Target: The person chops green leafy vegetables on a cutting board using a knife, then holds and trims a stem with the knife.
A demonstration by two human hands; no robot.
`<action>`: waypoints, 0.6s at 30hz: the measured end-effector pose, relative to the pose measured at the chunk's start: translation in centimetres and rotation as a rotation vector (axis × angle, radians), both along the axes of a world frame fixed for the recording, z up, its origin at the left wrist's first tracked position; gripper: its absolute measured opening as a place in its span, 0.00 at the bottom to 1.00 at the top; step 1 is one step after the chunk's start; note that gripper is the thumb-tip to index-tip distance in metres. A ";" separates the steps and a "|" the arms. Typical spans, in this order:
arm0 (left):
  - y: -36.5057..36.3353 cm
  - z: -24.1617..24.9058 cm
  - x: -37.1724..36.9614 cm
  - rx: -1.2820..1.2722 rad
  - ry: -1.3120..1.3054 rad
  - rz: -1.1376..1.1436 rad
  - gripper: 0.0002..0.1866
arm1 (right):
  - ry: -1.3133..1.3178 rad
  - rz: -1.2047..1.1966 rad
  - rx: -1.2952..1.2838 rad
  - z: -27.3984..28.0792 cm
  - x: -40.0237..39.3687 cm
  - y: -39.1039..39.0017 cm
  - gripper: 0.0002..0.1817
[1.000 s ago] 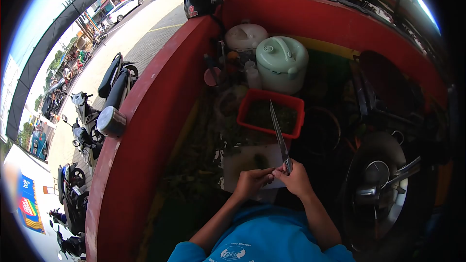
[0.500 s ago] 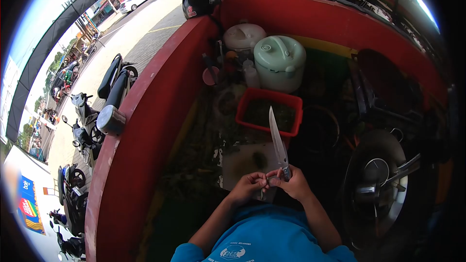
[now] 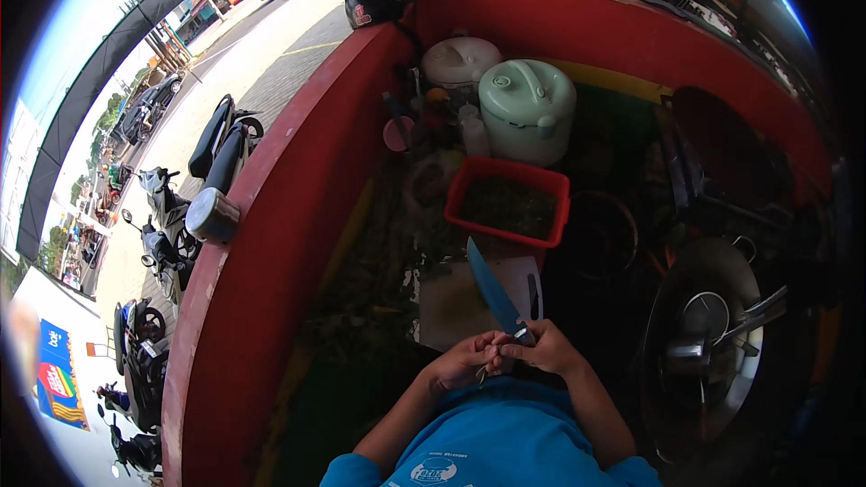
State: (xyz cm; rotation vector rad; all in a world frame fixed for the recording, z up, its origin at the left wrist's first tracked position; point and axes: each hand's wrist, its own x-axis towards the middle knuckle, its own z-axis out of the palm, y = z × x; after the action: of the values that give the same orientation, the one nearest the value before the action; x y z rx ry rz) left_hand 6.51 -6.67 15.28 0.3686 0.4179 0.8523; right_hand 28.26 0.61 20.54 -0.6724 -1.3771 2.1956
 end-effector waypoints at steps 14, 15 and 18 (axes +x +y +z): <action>-0.1 4.2 0.0 0.417 0.961 0.098 0.15 | -0.304 -0.321 0.244 -3.4 -0.5 -1.8 0.07; -0.3 5.0 0.2 0.497 1.180 0.093 0.17 | -0.306 -0.320 0.242 -2.9 -0.7 -1.9 0.07; -0.7 5.2 0.8 0.542 1.341 0.138 0.17 | -0.286 -0.345 0.087 -1.6 -1.0 -2.0 0.08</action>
State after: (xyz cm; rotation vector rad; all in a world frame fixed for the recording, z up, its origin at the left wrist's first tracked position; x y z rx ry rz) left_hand 7.32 -7.40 20.53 1.4413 1.4639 0.7415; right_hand 27.26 -1.35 18.97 -1.1336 -1.3612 1.8097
